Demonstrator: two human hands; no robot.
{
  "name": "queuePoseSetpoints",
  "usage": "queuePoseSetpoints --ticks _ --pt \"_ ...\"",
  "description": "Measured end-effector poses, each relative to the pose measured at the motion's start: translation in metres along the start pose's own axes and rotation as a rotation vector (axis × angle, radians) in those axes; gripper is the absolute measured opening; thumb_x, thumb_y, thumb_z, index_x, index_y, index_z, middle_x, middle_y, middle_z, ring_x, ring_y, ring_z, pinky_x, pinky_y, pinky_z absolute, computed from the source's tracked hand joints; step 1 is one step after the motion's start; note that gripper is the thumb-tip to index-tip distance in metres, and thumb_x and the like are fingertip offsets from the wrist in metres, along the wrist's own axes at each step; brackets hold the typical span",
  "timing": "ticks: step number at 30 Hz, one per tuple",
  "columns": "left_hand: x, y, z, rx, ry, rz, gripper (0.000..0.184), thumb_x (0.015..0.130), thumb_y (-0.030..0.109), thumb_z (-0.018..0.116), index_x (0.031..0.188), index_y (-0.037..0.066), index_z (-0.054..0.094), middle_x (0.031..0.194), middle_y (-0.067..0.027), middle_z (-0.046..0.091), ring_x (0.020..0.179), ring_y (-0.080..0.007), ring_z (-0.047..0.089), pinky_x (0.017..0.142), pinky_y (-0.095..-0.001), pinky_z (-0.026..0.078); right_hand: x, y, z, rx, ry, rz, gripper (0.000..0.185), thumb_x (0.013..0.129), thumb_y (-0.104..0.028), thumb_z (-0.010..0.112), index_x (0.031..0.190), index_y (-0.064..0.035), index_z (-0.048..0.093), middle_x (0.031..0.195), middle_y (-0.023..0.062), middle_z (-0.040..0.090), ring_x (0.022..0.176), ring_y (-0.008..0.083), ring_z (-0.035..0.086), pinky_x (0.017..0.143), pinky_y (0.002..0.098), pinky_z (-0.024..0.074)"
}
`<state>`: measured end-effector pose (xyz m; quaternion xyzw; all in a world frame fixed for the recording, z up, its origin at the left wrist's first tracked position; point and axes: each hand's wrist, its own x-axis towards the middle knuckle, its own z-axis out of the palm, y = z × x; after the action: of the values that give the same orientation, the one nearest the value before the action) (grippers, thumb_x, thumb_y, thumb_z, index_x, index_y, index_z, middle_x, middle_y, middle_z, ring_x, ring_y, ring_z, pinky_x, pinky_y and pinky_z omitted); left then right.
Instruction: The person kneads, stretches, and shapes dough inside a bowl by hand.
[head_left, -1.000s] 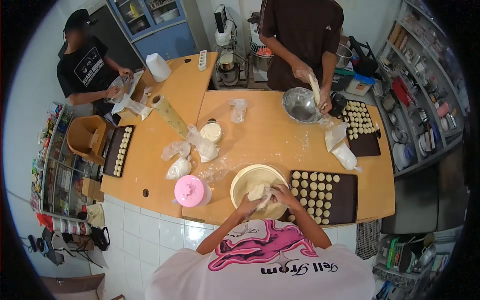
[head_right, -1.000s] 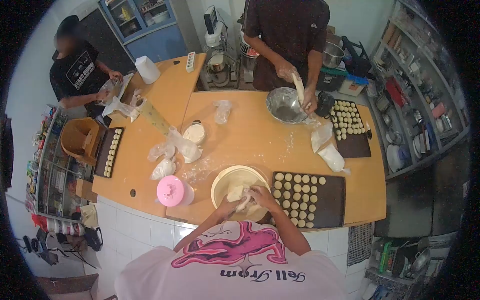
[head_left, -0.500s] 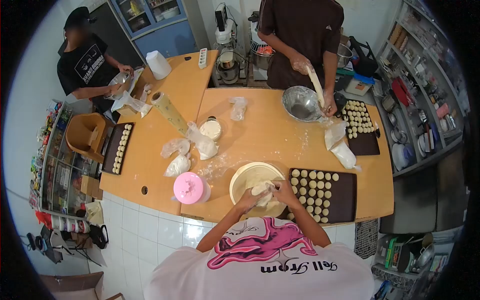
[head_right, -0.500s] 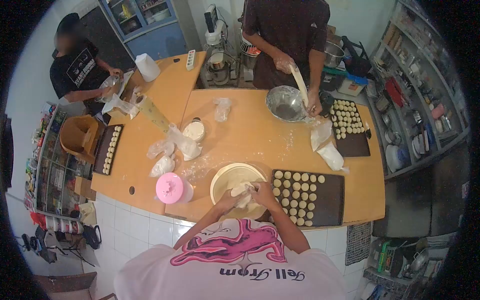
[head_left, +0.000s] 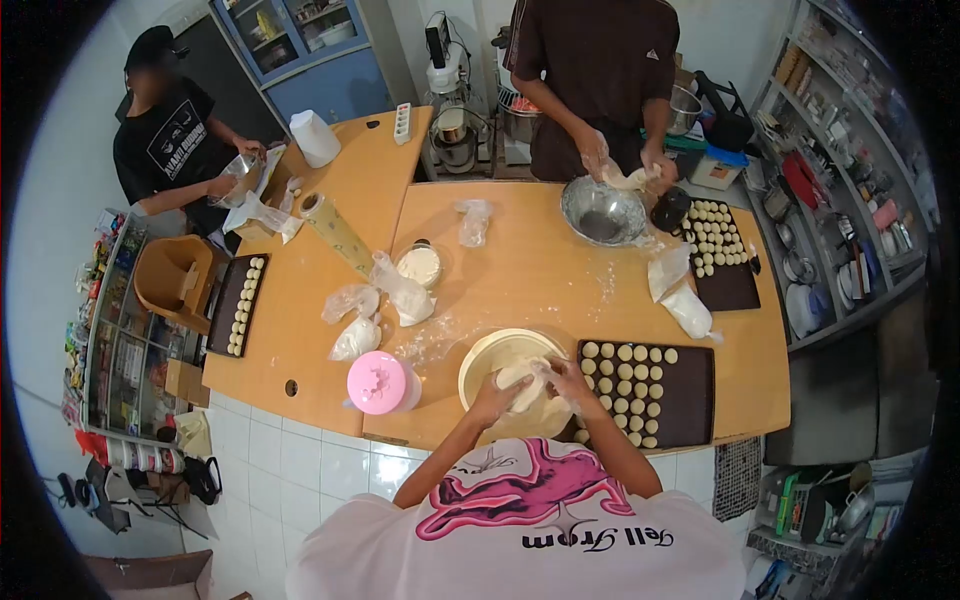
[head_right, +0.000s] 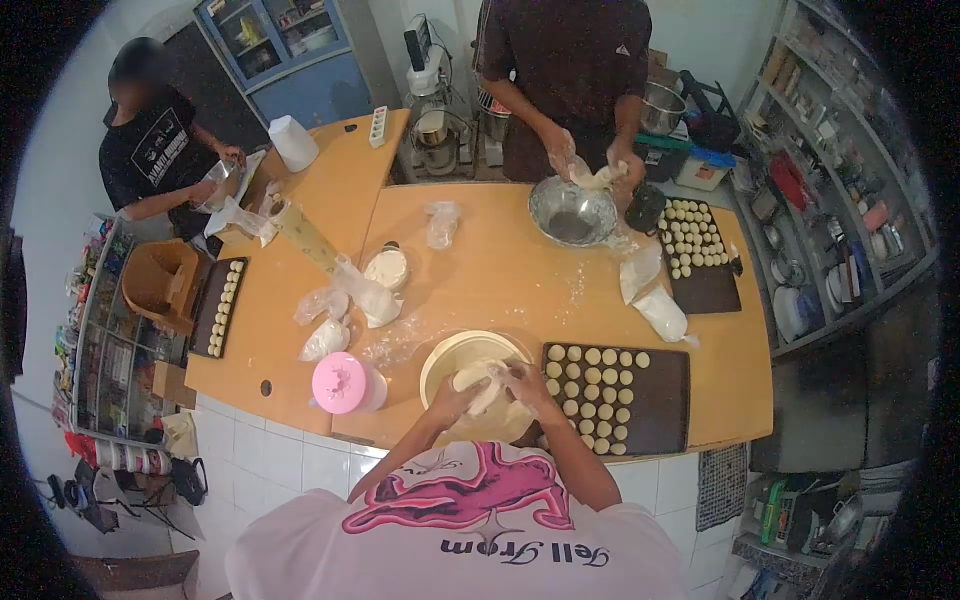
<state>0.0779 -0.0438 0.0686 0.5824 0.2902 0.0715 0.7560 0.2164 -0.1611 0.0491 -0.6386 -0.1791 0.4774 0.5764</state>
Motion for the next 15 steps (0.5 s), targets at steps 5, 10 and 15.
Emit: queuePoseSetpoints --ticks 5,10,15 --pt "0.000 -0.012 -0.005 -0.100 -0.091 0.023 0.039 0.084 0.023 0.066 0.116 0.002 0.054 0.100 -0.0056 0.062 0.083 -0.0117 0.059 0.070 -0.0268 0.051 -0.008 -0.008 0.002 0.139 -0.135 0.128 0.034 0.086 -0.028 0.062 0.106 -0.0013 0.059 0.080 0.0044 0.061 0.054 0.0093 0.055 0.050 0.0235 0.0474" --pt "-0.006 0.000 0.000 -0.333 -0.076 -0.159 0.040 0.087 0.030 0.062 0.114 0.001 0.054 0.100 -0.0057 0.061 0.086 -0.0126 0.059 0.070 -0.0271 0.051 -0.001 0.005 0.005 -0.313 -0.061 -0.056 0.025 0.085 -0.024 0.063 0.094 -0.0014 0.065 0.071 0.0017 0.063 0.054 0.0098 0.056 0.048 0.0249 0.0446" --pt "-0.009 0.002 0.017 -0.150 0.096 -0.103 0.037 0.087 0.031 0.061 0.108 0.001 0.058 0.090 -0.0045 0.063 0.075 -0.0115 0.059 0.064 -0.0257 0.050 0.002 0.015 0.009 -0.560 0.177 -0.332 0.030 0.076 -0.028 0.069 0.072 0.0013 0.064 0.058 0.0196 0.057 0.052 0.0294 0.058 0.050 0.0370 0.0431"
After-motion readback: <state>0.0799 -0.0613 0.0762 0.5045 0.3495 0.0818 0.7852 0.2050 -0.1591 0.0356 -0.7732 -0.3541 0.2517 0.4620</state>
